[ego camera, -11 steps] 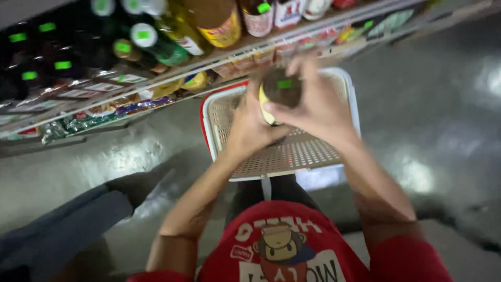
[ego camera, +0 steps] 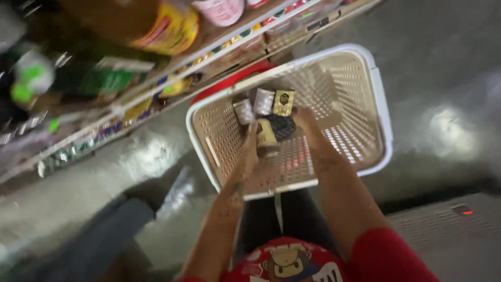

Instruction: Wiping canned goods with a cloth and organizing them on the shelf or in a basket.

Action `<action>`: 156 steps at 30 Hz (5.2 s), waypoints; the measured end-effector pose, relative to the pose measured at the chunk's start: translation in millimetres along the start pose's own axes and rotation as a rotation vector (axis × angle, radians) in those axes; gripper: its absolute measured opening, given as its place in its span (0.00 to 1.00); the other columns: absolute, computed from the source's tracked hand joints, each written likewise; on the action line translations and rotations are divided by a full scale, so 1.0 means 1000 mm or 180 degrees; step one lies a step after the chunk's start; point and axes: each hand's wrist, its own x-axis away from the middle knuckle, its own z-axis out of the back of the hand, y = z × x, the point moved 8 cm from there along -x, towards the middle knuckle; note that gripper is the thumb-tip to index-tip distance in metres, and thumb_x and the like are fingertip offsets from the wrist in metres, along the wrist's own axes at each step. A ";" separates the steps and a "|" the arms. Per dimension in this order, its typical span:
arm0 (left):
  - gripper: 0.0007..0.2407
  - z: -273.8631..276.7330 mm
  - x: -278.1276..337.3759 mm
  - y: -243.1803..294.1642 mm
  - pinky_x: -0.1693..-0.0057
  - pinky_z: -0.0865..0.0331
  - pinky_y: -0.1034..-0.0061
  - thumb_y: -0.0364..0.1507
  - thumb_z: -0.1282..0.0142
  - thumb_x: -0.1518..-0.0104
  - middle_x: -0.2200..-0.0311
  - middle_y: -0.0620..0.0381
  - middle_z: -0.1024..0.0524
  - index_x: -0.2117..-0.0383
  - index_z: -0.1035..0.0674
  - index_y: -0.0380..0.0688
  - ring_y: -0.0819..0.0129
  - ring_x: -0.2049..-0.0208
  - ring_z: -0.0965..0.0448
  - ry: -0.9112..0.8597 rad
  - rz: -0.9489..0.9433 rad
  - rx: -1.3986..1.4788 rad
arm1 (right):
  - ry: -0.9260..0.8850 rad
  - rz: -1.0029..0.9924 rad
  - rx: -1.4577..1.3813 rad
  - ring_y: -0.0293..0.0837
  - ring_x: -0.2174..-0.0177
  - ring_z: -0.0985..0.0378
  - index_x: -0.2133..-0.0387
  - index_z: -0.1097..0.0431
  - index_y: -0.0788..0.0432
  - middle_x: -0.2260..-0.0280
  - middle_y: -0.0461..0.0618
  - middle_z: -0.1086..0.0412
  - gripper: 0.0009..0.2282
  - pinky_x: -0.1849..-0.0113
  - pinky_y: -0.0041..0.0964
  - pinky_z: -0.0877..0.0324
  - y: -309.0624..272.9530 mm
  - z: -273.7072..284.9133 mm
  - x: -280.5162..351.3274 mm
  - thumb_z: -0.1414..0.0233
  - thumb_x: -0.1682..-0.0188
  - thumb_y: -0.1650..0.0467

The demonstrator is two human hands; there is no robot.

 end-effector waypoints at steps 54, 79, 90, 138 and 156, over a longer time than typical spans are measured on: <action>0.40 -0.121 0.335 0.254 0.33 0.41 0.55 0.33 0.26 0.64 0.45 0.37 0.31 0.40 0.34 0.36 0.42 0.40 0.33 -0.0458 -0.4098 -0.0847 | 0.1457 0.1916 -0.4280 0.58 0.44 0.26 0.40 0.34 0.50 0.44 0.59 0.30 0.28 0.46 0.56 0.28 -0.343 0.479 0.307 0.47 0.48 0.48; 0.56 -0.117 0.359 0.280 0.33 0.39 0.57 0.53 0.18 0.86 0.49 0.41 0.26 0.41 0.30 0.38 0.49 0.44 0.27 -0.1116 -0.5197 -0.0494 | 0.0647 0.1735 -0.4702 0.48 0.54 0.22 0.50 0.27 0.57 0.53 0.55 0.25 0.21 0.47 0.46 0.30 -0.387 0.387 0.251 0.48 0.48 0.56; 0.36 -0.090 0.381 0.278 0.41 0.34 0.51 0.39 0.24 0.65 0.57 0.35 0.29 0.49 0.28 0.32 0.36 0.53 0.28 0.0572 -0.6224 -0.2296 | 0.2524 0.3995 -0.0851 0.58 0.44 0.28 0.49 0.25 0.52 0.48 0.58 0.28 0.12 0.41 0.54 0.38 -0.505 0.440 0.446 0.44 0.46 0.70; 0.36 -0.049 0.302 0.297 0.46 0.26 0.71 0.62 0.46 0.48 0.58 0.58 0.24 0.46 0.28 0.42 0.74 0.60 0.23 -0.1125 -0.4451 0.1655 | -0.0586 0.1535 -0.6326 0.56 0.48 0.23 0.53 0.25 0.60 0.49 0.59 0.26 0.21 0.43 0.49 0.27 -0.529 0.372 0.348 0.51 0.47 0.57; 0.30 -0.059 0.337 0.322 0.35 0.37 0.52 0.46 0.42 0.41 0.46 0.33 0.26 0.39 0.31 0.35 0.47 0.42 0.27 -0.0106 -0.4206 0.0156 | 0.2253 0.3147 -0.1202 0.60 0.32 0.50 0.29 0.57 0.57 0.31 0.60 0.55 0.26 0.35 0.52 0.51 -0.541 0.405 0.396 0.69 0.38 0.59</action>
